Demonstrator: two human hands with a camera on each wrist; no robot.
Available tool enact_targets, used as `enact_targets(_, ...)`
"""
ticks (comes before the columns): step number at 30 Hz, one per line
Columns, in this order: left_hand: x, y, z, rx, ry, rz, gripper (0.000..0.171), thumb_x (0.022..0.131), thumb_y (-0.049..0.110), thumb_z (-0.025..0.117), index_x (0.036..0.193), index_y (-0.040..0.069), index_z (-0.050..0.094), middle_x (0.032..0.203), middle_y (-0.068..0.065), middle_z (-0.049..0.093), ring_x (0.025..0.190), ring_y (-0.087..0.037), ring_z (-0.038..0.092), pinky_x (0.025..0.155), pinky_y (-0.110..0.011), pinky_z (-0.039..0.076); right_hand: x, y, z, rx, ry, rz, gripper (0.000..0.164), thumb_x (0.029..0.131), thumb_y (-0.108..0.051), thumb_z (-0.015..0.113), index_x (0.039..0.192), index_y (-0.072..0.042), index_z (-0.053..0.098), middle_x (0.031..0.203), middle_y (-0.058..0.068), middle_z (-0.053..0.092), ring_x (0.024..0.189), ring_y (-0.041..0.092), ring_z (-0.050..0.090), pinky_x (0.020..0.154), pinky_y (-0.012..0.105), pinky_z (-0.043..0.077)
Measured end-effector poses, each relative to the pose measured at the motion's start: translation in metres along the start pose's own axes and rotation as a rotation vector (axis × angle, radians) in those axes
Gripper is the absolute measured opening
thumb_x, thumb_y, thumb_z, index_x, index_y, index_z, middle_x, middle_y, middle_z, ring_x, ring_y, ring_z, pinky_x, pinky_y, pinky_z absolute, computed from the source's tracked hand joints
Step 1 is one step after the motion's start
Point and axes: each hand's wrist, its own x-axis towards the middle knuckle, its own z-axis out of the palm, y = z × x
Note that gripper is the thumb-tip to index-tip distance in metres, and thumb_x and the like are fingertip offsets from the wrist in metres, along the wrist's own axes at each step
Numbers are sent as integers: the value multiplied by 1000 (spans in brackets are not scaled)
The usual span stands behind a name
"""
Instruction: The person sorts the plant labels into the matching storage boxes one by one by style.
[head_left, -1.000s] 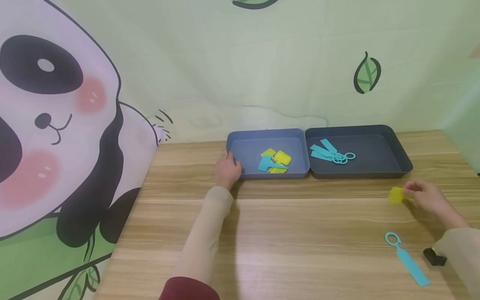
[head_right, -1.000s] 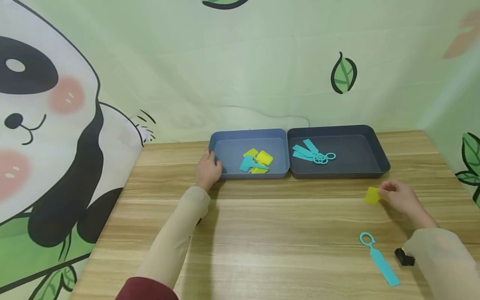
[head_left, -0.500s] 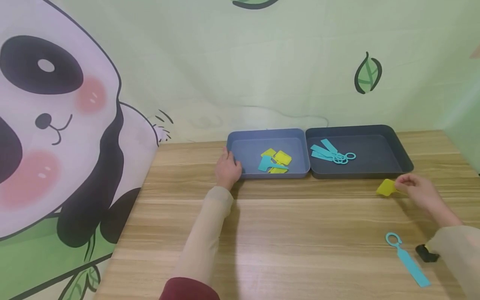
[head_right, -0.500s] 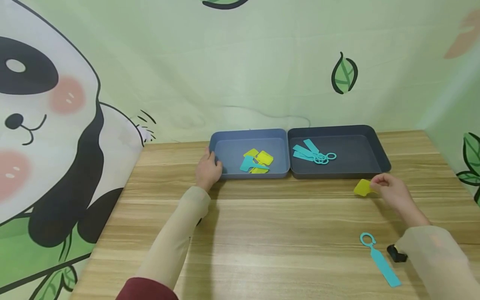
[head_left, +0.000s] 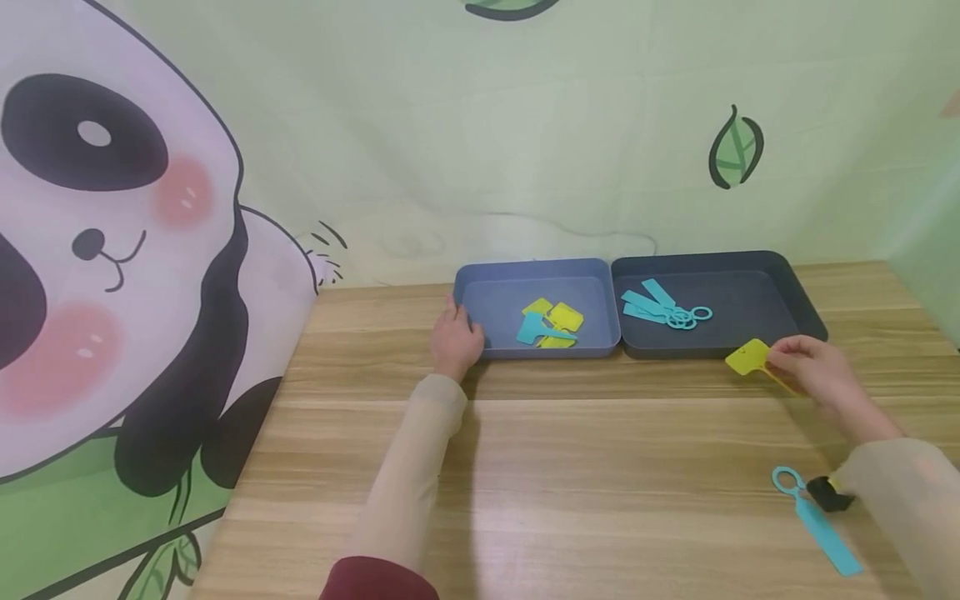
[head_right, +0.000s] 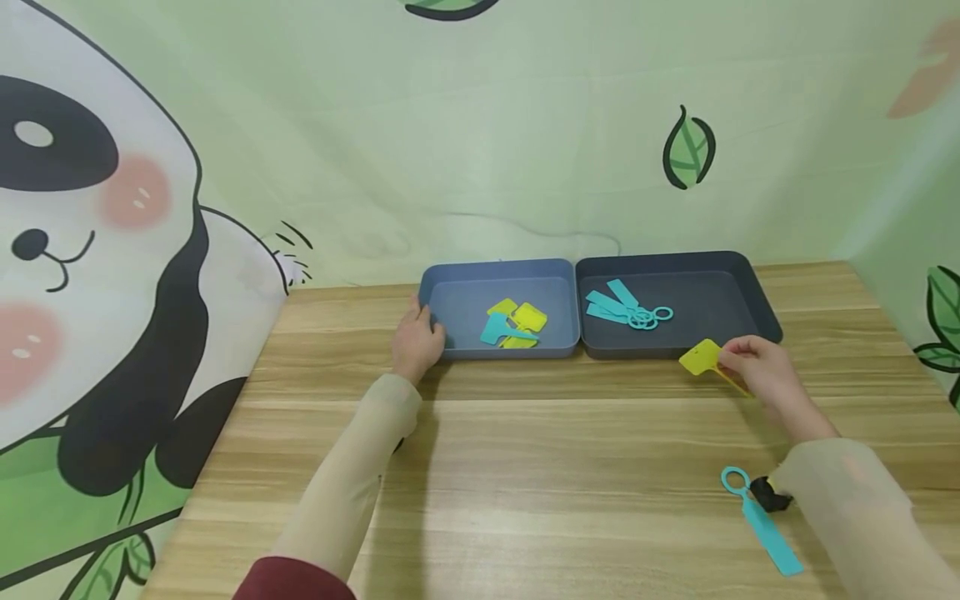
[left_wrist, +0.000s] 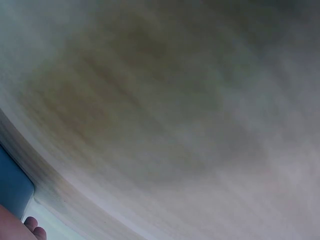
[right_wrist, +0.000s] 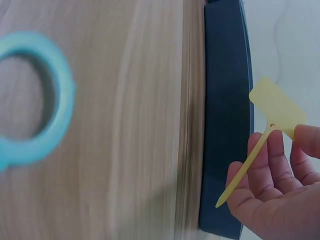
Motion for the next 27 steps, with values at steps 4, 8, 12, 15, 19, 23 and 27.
enact_targets(4, 0, 1, 0, 0, -5, -5, 54, 89, 31, 34, 135, 3, 34, 149, -10, 13, 133, -23, 25, 109, -33, 23, -2, -7, 5, -13, -24, 3, 11, 90, -25, 49, 91, -14, 50, 73, -23, 54, 71, -7, 54, 63, 16, 48)
enact_targets(8, 0, 1, -1, -11, -6, -12, 54, 89, 31, 34, 135, 3, 34, 149, -9, 13, 133, -23, 25, 109, -34, 24, -1, -11, 10, 11, -29, 8, 5, 89, -25, 50, 87, -21, 53, 72, -23, 55, 70, -6, 55, 63, 16, 48)
enact_targets(12, 0, 1, 0, -9, -5, -13, 53, 89, 31, 34, 135, 3, 35, 149, -9, 13, 133, -23, 25, 109, -34, 24, 1, -15, 15, 33, -37, 14, 5, 88, -26, 52, 83, -25, 54, 71, -22, 57, 69, -5, 55, 62, 17, 49)
enact_targets(15, 0, 0, 0, -7, -2, -13, 53, 89, 30, 34, 134, 3, 35, 149, -9, 13, 133, -23, 25, 109, -35, 25, 2, -18, 20, 34, -44, 23, 6, 88, -26, 52, 82, -27, 53, 70, -22, 57, 67, -3, 55, 60, 18, 48)
enact_targets(19, 0, 0, 1, -8, -2, -14, 53, 89, 31, 34, 134, 3, 35, 149, -9, 13, 133, -23, 25, 109, -35, 24, 4, -22, 26, 38, -49, 29, 6, 88, -25, 51, 86, -20, 52, 70, -21, 57, 66, 0, 54, 59, 20, 48)
enact_targets(23, 1, 0, 1, -1, -6, -13, 53, 89, 31, 34, 135, 3, 35, 149, -9, 13, 133, -23, 24, 109, -34, 24, 9, -21, 32, 85, -54, 34, 6, 87, -24, 53, 85, -18, 53, 69, -17, 58, 64, 1, 54, 57, 21, 48)
enact_targets(27, 0, 0, 0, 2, -12, -14, 54, 89, 31, 34, 135, 3, 35, 149, -9, 13, 134, -22, 24, 109, -33, 23, 16, -17, 36, 124, -66, 34, 8, 85, -25, 57, 84, -18, 54, 69, -14, 59, 63, 2, 55, 55, 21, 48)
